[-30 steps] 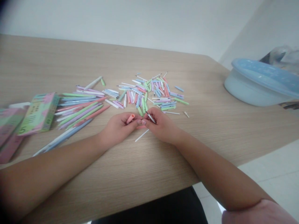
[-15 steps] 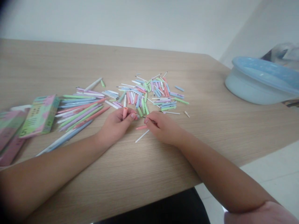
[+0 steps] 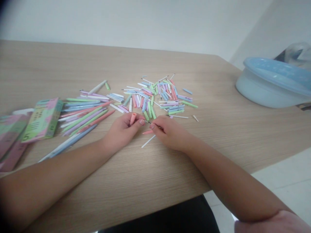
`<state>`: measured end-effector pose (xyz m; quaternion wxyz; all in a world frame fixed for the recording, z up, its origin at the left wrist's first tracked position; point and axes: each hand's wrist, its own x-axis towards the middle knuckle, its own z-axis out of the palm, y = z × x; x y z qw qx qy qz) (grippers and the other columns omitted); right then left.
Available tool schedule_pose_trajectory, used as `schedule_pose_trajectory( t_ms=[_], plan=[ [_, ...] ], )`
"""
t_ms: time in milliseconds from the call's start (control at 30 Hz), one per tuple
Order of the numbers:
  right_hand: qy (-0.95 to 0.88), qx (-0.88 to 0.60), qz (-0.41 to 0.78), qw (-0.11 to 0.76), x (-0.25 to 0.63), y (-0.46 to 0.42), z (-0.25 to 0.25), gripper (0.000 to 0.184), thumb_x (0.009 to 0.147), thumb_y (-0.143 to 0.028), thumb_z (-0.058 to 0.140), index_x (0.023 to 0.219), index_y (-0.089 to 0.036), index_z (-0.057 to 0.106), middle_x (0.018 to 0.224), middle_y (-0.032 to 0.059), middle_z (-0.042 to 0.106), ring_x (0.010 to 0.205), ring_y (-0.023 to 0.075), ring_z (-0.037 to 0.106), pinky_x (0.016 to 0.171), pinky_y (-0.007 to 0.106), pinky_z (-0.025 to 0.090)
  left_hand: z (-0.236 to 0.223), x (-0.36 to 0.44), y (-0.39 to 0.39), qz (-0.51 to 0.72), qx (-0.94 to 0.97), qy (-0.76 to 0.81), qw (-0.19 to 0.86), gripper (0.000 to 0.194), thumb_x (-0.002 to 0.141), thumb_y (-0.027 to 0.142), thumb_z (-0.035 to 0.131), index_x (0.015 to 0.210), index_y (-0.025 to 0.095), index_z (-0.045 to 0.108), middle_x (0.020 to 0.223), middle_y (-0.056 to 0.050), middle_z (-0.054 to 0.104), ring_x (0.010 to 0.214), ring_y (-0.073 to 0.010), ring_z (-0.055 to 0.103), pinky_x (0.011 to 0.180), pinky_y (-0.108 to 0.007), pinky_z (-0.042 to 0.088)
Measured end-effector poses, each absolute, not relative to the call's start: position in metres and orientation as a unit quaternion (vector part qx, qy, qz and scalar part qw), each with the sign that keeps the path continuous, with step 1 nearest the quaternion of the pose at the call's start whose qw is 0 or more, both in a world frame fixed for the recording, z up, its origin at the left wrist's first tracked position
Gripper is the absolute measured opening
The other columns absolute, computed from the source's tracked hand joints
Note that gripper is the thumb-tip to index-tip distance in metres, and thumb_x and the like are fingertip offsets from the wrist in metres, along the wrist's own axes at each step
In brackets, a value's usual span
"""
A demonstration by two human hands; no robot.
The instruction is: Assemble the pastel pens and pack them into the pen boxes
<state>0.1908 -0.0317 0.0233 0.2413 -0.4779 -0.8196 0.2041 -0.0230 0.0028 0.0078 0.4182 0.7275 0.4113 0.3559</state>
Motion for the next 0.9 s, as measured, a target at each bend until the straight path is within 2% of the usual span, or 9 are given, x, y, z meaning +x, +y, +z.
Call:
schedule_pose_trajectory(
  t_ms=[200, 400, 567, 700, 900],
  plan=[
    [-0.823, -0.466, 0.218, 0.241, 0.190, -0.029, 0.020, 0.024, 0.101, -0.026, 0.054, 0.078, -0.022, 0.062, 0.077, 0.0016, 0.064, 0.075, 0.0191, 0.056, 0.069, 0.032, 0.038, 0.011, -0.022, -0.001, 0.342, 0.748, 0.407, 0.398, 0.021, 0.097, 0.034, 0.059, 0.087, 0.018, 0.067, 0.077, 0.002, 0.063, 0.073, -0.0139, 0.055, 0.069, -0.027, 0.043],
    [-0.805, -0.470, 0.230, 0.278, 0.186, -0.034, 0.020, 0.026, 0.104, -0.029, 0.050, 0.085, -0.022, 0.067, 0.087, 0.0037, 0.070, 0.083, 0.0205, 0.061, 0.074, 0.034, 0.042, 0.008, -0.023, 0.000, 0.306, 0.758, 0.400, 0.415, 0.028, 0.097, 0.042, 0.059, 0.087, 0.018, 0.067, 0.074, 0.002, 0.060, 0.070, -0.0136, 0.053, 0.064, -0.026, 0.040],
    [-0.801, -0.480, 0.219, 0.283, 0.185, -0.032, 0.016, 0.020, 0.100, -0.026, 0.056, 0.083, -0.022, 0.067, 0.084, 0.0032, 0.067, 0.080, 0.0200, 0.059, 0.074, 0.035, 0.043, 0.008, -0.023, 0.000, 0.294, 0.750, 0.404, 0.434, 0.030, 0.096, 0.047, 0.061, 0.093, 0.019, 0.072, 0.080, 0.000, 0.068, 0.075, -0.0158, 0.060, 0.067, -0.027, 0.044],
    [-0.794, -0.459, 0.210, 0.339, 0.188, -0.030, 0.016, 0.019, 0.101, -0.027, 0.057, 0.088, -0.023, 0.070, 0.087, 0.0041, 0.065, 0.086, 0.0210, 0.060, 0.079, 0.037, 0.046, 0.008, -0.021, 0.000, 0.325, 0.738, 0.407, 0.430, 0.029, 0.092, 0.041, 0.065, 0.111, 0.020, 0.071, 0.091, -0.001, 0.072, 0.084, -0.0175, 0.064, 0.076, -0.029, 0.050],
    [-0.739, -0.501, 0.161, 0.419, 0.199, -0.030, 0.025, 0.023, 0.102, -0.041, 0.059, 0.094, -0.024, 0.071, 0.091, 0.0053, 0.066, 0.089, 0.0225, 0.061, 0.081, 0.040, 0.048, 0.009, -0.019, -0.005, 0.351, 0.721, 0.423, 0.422, 0.023, 0.091, 0.038, 0.065, 0.103, 0.018, 0.068, 0.075, 0.002, 0.061, 0.068, -0.0142, 0.057, 0.064, -0.027, 0.048]
  ],
)
